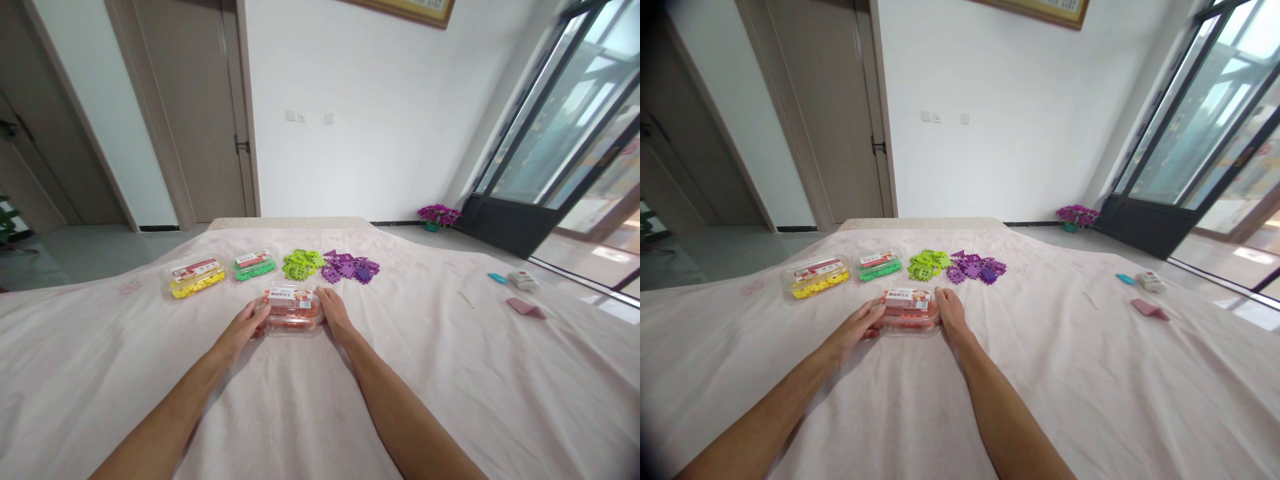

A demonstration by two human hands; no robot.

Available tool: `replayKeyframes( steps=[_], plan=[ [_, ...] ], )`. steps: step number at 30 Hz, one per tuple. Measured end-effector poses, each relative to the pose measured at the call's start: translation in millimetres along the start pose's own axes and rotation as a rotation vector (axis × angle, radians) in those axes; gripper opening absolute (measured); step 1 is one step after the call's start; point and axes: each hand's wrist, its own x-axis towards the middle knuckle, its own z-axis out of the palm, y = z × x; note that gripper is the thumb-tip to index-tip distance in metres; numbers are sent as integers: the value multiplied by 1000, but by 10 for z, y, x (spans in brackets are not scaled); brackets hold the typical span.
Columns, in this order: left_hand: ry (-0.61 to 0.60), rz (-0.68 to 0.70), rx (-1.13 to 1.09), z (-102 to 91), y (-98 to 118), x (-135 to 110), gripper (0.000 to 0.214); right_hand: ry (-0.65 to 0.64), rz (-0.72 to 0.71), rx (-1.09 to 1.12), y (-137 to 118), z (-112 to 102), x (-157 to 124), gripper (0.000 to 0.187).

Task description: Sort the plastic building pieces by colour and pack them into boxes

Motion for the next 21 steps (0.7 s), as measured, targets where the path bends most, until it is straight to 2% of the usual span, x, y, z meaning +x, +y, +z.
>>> replayKeyframes(
  steps=[4,8,12,16,21],
  plan=[
    [-32,124,-87,83,20,-31,53,4,-93,-3,-42,17,-78,34],
    [-57,49,-144,70,-8,-16,64,-31,-125,85,-80,26,-132,37],
    [-129,4,-161,20,-45,22,56,-90,-82,163,-85,16,-158,47],
    [19,31,-257,-77,0,100,41,-134,42,210,-64,26,-148,51],
    [331,156,-454,-384,224,232,21,-173,80,147,-63,70,-126,37]
  ],
)
